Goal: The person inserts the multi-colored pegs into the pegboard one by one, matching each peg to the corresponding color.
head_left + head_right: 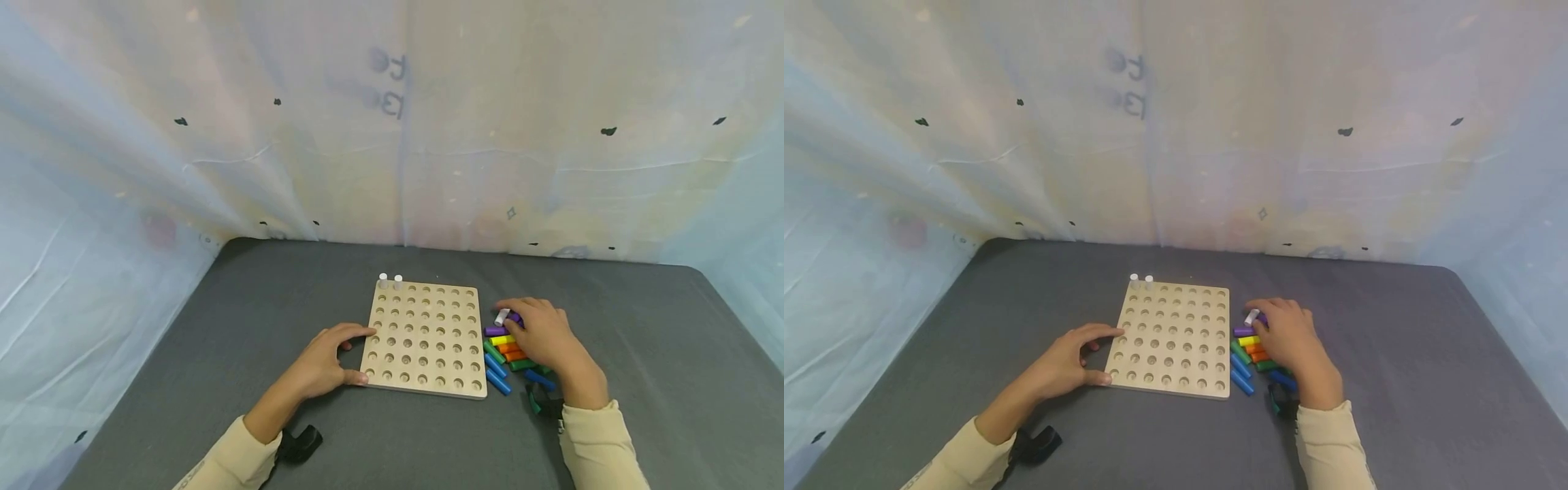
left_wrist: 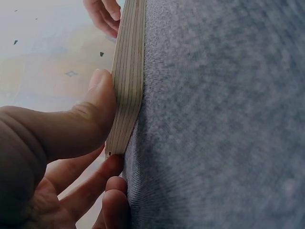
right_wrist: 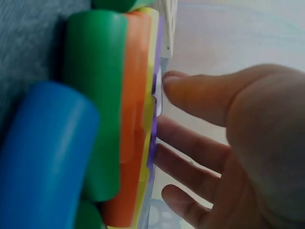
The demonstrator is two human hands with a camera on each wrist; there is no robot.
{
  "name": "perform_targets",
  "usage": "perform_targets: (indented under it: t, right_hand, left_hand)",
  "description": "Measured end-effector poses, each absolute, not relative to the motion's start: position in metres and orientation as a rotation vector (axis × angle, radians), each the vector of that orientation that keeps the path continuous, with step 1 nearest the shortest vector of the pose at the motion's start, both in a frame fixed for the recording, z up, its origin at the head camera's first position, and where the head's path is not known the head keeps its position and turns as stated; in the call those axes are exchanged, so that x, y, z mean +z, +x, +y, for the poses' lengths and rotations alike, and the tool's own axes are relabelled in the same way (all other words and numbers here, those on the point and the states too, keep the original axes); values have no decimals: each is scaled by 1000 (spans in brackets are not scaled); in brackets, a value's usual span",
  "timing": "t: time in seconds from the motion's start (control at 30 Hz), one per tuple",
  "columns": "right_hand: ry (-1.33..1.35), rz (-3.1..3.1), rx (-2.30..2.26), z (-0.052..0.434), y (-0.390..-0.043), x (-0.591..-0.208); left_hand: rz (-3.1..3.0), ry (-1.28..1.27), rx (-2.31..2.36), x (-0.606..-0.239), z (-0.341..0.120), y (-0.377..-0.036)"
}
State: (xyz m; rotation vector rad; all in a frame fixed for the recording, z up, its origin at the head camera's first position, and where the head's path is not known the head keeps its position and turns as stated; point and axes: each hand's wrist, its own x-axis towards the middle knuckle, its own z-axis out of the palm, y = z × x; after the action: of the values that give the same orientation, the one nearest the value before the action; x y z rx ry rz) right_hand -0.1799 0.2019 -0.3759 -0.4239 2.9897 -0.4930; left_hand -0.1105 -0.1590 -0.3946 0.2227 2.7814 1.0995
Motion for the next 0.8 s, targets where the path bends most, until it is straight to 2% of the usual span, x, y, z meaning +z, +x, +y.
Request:
perform_targets:
  t: [0.8]
  right_hand:
    - [-420, 2891, -462, 196, -181, -370]
  left_hand:
    - [2790, 262, 1078, -397, -161, -110]
